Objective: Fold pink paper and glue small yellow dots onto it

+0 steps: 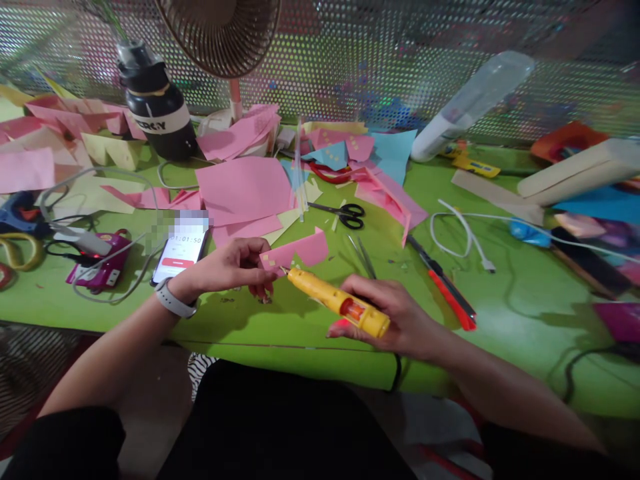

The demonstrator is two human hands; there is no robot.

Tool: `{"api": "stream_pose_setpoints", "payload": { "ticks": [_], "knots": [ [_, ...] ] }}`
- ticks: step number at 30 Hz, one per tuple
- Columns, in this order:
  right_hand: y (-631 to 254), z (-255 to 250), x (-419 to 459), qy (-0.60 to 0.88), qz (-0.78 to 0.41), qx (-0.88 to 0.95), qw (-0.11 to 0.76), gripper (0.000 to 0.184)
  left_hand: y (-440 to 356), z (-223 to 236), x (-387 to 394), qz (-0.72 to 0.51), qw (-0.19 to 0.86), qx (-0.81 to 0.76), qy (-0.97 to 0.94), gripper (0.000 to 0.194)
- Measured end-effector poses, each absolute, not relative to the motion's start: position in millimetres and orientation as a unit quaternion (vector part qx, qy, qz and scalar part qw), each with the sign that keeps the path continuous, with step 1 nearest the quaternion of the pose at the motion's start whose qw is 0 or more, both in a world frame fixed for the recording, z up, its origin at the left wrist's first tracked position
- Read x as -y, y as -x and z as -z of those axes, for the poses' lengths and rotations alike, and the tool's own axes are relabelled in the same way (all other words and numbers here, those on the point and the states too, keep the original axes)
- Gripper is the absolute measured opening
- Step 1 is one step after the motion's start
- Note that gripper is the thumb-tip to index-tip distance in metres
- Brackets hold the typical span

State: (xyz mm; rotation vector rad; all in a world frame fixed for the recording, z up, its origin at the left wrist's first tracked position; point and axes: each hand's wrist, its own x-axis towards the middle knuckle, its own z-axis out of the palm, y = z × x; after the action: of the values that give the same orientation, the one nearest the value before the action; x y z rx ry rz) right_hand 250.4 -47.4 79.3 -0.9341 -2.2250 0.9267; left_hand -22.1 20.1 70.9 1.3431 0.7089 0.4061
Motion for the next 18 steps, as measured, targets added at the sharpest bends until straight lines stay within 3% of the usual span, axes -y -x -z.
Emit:
{"api": "stream_pose_setpoints", "payload": {
  "ticks": [12,18],
  "knots": [
    [-262,-76,46,0.336,-0.312,0.835,0.303,0.033,26,-63,-21,-0.183,0.706,-0.328,-0.601,0.026],
    [-276,-34,53,0.407,-0.197,0.864,0.222,0.022,31,-63,-26,-0.215,0.702,-0.36,-0.576,0.028]
  ]
}}
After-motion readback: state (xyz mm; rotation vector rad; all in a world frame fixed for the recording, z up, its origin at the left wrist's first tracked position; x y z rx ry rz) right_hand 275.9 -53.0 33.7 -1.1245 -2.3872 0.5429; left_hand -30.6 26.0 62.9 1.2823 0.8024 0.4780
